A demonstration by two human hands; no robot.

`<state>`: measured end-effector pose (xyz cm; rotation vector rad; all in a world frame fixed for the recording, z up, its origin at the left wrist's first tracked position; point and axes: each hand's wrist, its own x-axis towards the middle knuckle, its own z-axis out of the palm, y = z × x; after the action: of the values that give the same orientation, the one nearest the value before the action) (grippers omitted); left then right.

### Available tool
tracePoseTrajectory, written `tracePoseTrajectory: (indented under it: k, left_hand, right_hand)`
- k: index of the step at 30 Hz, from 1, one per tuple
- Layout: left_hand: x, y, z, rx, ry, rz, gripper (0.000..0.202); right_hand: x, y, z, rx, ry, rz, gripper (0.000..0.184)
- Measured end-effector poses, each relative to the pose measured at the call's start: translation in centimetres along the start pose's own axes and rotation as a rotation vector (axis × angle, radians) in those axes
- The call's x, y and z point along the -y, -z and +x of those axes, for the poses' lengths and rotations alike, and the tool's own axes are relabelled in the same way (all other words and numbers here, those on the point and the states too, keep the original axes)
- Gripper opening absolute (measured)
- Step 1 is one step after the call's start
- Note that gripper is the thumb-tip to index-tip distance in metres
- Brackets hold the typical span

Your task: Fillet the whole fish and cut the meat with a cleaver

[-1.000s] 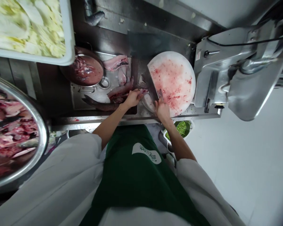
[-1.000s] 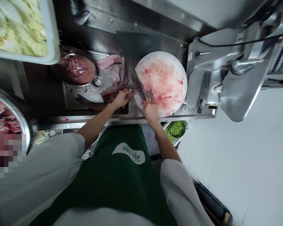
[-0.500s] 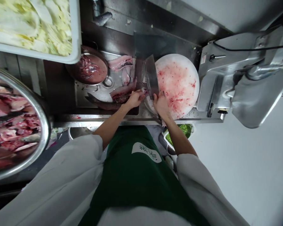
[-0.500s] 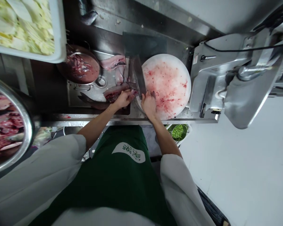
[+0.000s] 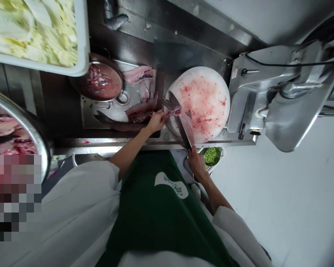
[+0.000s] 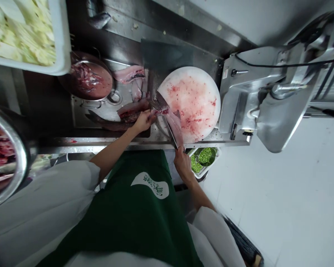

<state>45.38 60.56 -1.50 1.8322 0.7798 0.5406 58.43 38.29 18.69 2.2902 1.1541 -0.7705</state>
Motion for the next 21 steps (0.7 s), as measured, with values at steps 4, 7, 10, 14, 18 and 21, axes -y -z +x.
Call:
tracePoseTrajectory:
  k: [4,7,10,14,18,21]
  left_hand:
    - [-0.8,-0.5,-0.9,0.008,0.006,0.146,0.026]
    - [-1.2,-0.9,-1.3,-0.025,0.014,0.189,0.027]
    - [-1.5,-0.9,-1.5,-0.032,0.01,0.201,0.028]
    - [-2.1,-0.8,-1.7,-0.022,0.019,0.242,0.03]
    - [-2.2,-0.8,-1.6,-0.046,0.033,0.254,0.027]
    - [-1.9,-1.2,-1.4,-0.109,0.058,0.214,0.026]
  right_hand:
    - [-0.7,2.0,1.0,-0.074,0.057,-0.037,0.033]
    - [0.0,4.1,3.5,-0.139,0.147,-0.076,0.038]
    - [2.0,6.0,7.1,-0.191,0.24,-0.088,0.043]
    - [5.4,7.1,11.9,-0.284,0.429,-0.032,0.046]
    - [6.5,6.8,13.8,-0.284,0.521,-0.039,0.043]
    - [4.4,5.9,11.9,-0.213,0.462,-0.072,0.044]
